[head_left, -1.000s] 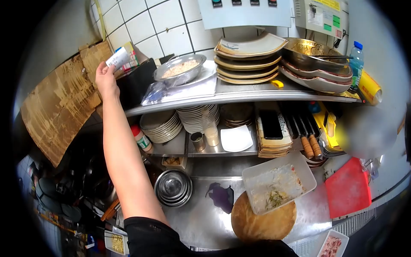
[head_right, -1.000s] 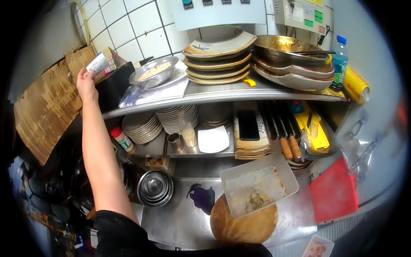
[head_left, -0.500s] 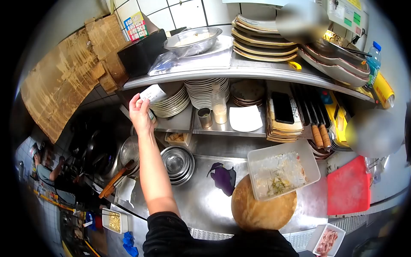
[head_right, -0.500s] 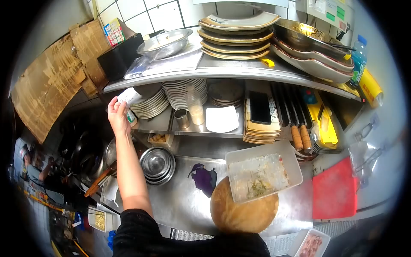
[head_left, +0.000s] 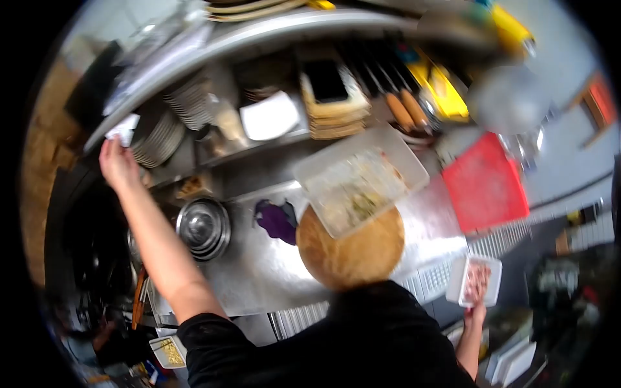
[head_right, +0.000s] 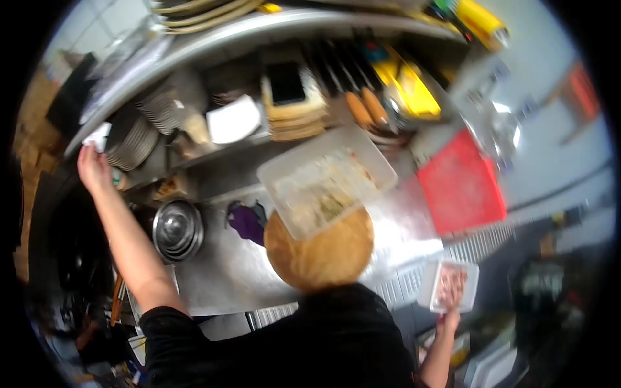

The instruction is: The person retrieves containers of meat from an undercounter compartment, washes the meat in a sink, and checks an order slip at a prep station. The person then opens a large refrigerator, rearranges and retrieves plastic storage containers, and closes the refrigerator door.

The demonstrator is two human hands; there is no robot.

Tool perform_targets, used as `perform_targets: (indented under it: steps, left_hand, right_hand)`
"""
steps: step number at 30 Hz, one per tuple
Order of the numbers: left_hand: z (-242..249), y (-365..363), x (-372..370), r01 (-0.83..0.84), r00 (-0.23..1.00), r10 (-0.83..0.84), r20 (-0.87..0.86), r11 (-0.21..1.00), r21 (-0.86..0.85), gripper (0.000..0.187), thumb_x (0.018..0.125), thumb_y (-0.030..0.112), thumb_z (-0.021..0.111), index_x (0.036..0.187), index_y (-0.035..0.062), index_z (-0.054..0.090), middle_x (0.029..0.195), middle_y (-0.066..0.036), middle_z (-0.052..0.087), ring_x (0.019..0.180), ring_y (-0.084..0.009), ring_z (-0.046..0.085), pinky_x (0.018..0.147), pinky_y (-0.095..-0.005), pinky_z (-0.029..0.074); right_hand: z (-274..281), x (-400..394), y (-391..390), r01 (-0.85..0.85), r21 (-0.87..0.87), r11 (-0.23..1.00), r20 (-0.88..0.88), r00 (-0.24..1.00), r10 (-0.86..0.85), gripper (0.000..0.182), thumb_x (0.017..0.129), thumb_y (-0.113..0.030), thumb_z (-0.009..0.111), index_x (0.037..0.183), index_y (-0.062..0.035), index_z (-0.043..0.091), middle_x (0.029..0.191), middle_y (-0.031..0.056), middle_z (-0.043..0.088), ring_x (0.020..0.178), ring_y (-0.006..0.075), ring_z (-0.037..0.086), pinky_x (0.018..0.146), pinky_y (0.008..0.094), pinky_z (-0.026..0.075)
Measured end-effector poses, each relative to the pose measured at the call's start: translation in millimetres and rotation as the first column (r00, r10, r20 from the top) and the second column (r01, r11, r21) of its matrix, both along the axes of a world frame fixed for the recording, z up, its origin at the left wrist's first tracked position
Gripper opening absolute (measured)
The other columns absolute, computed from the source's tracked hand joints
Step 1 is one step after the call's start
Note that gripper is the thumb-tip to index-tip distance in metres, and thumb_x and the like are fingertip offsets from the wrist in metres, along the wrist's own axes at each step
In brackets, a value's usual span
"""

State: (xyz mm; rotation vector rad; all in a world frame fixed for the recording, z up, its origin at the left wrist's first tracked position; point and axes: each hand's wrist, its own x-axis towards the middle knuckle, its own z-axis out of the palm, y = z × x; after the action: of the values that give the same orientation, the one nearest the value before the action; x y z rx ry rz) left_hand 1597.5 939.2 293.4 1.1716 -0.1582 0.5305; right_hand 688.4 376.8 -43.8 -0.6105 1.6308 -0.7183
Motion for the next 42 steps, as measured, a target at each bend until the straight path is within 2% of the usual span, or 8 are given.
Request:
perform_targets:
  steps: [2, 6, 10, 16, 20, 28, 34, 42]
  left_hand:
    - [-11, 2, 10, 0.055, 0.997, -0.055, 0.061, 0.998, 0.002, 0.032, 0.091, 0.006, 0.069, 0.117, -0.0095, 0.057, 0.109, -0.017, 0.066, 0.099, -0.0251, 0.065, 0.082, -0.0314, 0.055]
    - [-24, -79, -87, -0.309, 0.951, 0.307, 0.036, 0.948, 0.082, 0.040, 0.093, 0.012, 0.066, 0.122, -0.0114, 0.050, 0.107, -0.021, 0.062, 0.099, -0.0267, 0.063, 0.091, -0.0341, 0.053]
    - [-130, -175, -198, 0.246, 0.928, -0.160, -0.336, 0.942, 0.230, 0.035, 0.097, 0.026, 0.061, 0.122, 0.0019, 0.055, 0.102, -0.009, 0.064, 0.090, -0.0213, 0.062, 0.084, -0.0367, 0.053]
    - [-262, -259, -312, 0.849, 0.245, -0.387, -0.889, 0.528, 0.004, 0.063, 0.092, 0.049, 0.065, 0.135, 0.0057, 0.050, 0.133, -0.012, 0.056, 0.110, -0.0285, 0.059, 0.088, -0.0413, 0.051]
    - [-293, -263, -317, 0.787, 0.433, -0.265, -0.861, 0.576, 0.219, 0.031, 0.093, 0.014, 0.053, 0.120, -0.0009, 0.055, 0.111, -0.014, 0.062, 0.095, -0.0255, 0.065, 0.076, -0.0364, 0.056]
    - [-279, -251, -356, 0.855, 0.423, -0.199, -0.884, 0.410, 0.317, 0.018, 0.087, 0.007, 0.050, 0.100, -0.0024, 0.059, 0.098, -0.015, 0.065, 0.087, -0.0259, 0.067, 0.068, -0.0382, 0.058]
    - [-260, -256, -490, 0.718, 0.424, -0.178, -0.888, 0.664, 0.209, 0.025, 0.085, 0.008, 0.053, 0.106, -0.0044, 0.059, 0.112, -0.017, 0.062, 0.102, -0.0327, 0.064, 0.081, -0.0496, 0.056]
    - [-235, -226, -633, 0.458, 0.565, -0.063, -0.823, 0.854, 0.248, 0.015, 0.082, 0.004, 0.054, 0.095, -0.0024, 0.060, 0.090, -0.011, 0.064, 0.080, -0.0257, 0.067, 0.069, -0.0402, 0.058]
  right_hand:
    - [5, 8, 5, 0.019, -0.007, 1.000, -0.093, 0.995, -0.020, 0.023, 0.095, -0.030, 0.062, 0.091, -0.0071, 0.063, 0.068, 0.0018, 0.059, 0.046, 0.0124, 0.051, 0.036, 0.0241, 0.038]
    - [7, 3, 19, 0.052, -0.010, 0.999, -0.084, 0.995, -0.053, 0.018, 0.095, -0.020, 0.056, 0.099, -0.0030, 0.060, 0.073, 0.0029, 0.060, 0.049, 0.0122, 0.051, 0.038, 0.0239, 0.039]
    - [63, 43, 50, 0.003, -0.100, 0.995, -0.170, 0.985, -0.020, 0.013, 0.091, -0.017, 0.063, 0.086, -0.0059, 0.063, 0.069, 0.0012, 0.057, 0.050, 0.0120, 0.050, 0.040, 0.0263, 0.036]
    - [39, 4, 59, -0.049, -0.246, 0.968, -0.347, 0.937, -0.041, 0.028, 0.093, -0.017, 0.053, 0.099, 0.0094, 0.060, 0.069, 0.0120, 0.062, 0.045, 0.0165, 0.055, 0.041, 0.0320, 0.043]
    - [51, -18, 59, 0.006, -0.279, 0.960, -0.349, 0.931, -0.107, 0.029, 0.092, -0.012, 0.048, 0.108, 0.0098, 0.057, 0.071, 0.0152, 0.064, 0.045, 0.0189, 0.058, 0.041, 0.0332, 0.046]
    - [37, -105, 30, 0.061, -0.292, 0.955, -0.304, 0.940, -0.153, 0.027, 0.091, -0.011, 0.049, 0.108, 0.0078, 0.058, 0.071, 0.0161, 0.065, 0.047, 0.0192, 0.061, 0.043, 0.0328, 0.049]
    - [7, -173, -9, -0.042, -0.177, 0.983, -0.238, 0.971, -0.001, 0.021, 0.093, -0.014, 0.052, 0.106, -0.0014, 0.063, 0.073, 0.0065, 0.064, 0.049, 0.0130, 0.057, 0.042, 0.0279, 0.045]
    - [-12, -199, -49, -0.368, -0.105, 0.924, -0.074, 0.929, 0.362, 0.021, 0.091, -0.010, 0.051, 0.105, 0.0005, 0.062, 0.070, 0.0056, 0.061, 0.045, 0.0125, 0.052, 0.039, 0.0264, 0.040]
